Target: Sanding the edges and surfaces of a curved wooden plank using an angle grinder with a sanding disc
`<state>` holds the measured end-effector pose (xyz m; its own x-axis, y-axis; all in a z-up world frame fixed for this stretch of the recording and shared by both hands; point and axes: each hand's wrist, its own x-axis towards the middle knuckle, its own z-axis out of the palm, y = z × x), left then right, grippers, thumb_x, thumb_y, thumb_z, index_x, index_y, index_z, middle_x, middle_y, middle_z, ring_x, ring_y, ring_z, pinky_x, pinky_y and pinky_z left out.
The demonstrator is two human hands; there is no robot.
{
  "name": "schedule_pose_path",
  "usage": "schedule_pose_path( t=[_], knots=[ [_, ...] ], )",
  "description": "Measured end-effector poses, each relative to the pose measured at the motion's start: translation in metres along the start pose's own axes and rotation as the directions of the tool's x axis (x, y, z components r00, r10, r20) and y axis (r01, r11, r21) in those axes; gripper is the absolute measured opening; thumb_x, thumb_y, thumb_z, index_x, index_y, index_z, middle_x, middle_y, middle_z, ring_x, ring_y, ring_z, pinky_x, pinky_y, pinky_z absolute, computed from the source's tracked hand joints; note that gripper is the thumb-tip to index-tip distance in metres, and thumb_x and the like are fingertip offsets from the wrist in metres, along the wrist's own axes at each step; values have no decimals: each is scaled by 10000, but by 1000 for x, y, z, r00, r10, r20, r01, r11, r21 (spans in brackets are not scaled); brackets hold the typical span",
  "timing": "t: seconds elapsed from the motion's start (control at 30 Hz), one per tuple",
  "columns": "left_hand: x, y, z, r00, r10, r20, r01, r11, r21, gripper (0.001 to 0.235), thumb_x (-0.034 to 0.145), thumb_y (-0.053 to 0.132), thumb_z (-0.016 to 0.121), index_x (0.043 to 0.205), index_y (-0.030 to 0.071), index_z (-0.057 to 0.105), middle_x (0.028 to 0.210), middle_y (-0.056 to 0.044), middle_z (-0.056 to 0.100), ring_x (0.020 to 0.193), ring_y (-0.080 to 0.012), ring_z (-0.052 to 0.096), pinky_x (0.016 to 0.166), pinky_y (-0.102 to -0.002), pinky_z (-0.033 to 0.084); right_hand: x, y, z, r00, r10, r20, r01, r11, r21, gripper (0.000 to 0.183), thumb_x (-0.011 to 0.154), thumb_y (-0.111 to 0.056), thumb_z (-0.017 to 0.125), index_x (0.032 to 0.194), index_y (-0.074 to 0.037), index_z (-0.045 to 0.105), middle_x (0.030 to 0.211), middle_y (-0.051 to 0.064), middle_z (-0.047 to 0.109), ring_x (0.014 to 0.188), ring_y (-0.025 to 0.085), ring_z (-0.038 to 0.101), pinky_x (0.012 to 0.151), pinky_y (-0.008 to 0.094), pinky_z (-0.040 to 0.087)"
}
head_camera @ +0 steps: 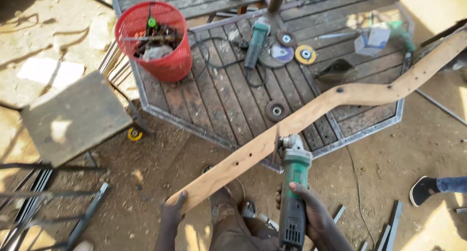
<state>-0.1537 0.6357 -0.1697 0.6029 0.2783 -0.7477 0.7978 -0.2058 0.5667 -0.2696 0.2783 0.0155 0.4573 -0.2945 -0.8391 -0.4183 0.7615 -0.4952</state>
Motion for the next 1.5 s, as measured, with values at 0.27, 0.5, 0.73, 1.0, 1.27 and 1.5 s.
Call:
schedule_pose_path(
  t=[0.27, 0.5, 0.73, 1.0, 1.27, 1.5],
  knots=[
    [-41, -58, 23, 998, -35, -57, 26, 988, -155, 722, 760, 468, 808, 1192, -22, 499, 1003, -217, 567, 796, -314, 579, 607, -456, 450, -30, 34, -56, 996, -79, 51, 79, 997, 5, 465, 814, -244, 696, 1102, 117, 646, 901, 288, 695, 744, 378, 663, 689, 484, 548],
    [42, -69, 35, 991, 136, -21, -136, 952, -274, 461, 841, 301, 826, 1109, 12, 588, 951, -157, 688, 797, -256, 636, 646, -428, 522, -67, 24, -46, 984, -177, -12, 174, 976, -131, 431, 751, -137, 732, 1089, 99, 606, 853, 285, 678, 685, 390, 655, 624, 482, 534],
    [112, -90, 26, 978, 165, -129, -176, 981, -79, 598, 1031, 528, 469, 1351, 56, 650, 1227, -139, 715, 1118, -229, 660, 950, -371, 480, -63, 59, -25, 986, -137, 99, 147, 983, -105, 432, 758, -146, 741, 1087, 123, 662, 914, 235, 693, 743, 345, 670, 665, 479, 560],
    [58, -35, -4, 959, -190, 209, 274, 808, -522, 832, 988, 708, 145, 1363, 165, 651, 1252, -195, 701, 1087, -392, 670, 796, -523, 551, 32, 122, 18, 881, -473, 22, 277, 478, -834, 575, 619, -226, 879, 1112, -79, 621, 921, 94, 659, 789, 204, 592, 717, 370, 485],
    [62, -41, -39, 866, -117, 486, 394, 759, -518, 1112, 832, 870, 36, 1364, 96, 630, 1235, -145, 708, 964, -294, 642, 682, -408, 438, 43, 144, 66, 872, -483, -75, 65, 267, -961, 611, 703, -375, 815, 1151, -103, 502, 950, 144, 630, 815, 328, 619, 708, 504, 469],
    [70, -31, -57, 771, -181, 611, 489, 783, -385, 1240, 733, 941, -48, 1337, 143, 686, 1168, -133, 730, 1024, -296, 619, 845, -410, 312, 27, 188, 98, 902, -428, -54, 61, 251, -966, 631, 696, -343, 824, 1199, -153, 494, 977, 111, 668, 788, 277, 642, 705, 463, 524]
  ],
)
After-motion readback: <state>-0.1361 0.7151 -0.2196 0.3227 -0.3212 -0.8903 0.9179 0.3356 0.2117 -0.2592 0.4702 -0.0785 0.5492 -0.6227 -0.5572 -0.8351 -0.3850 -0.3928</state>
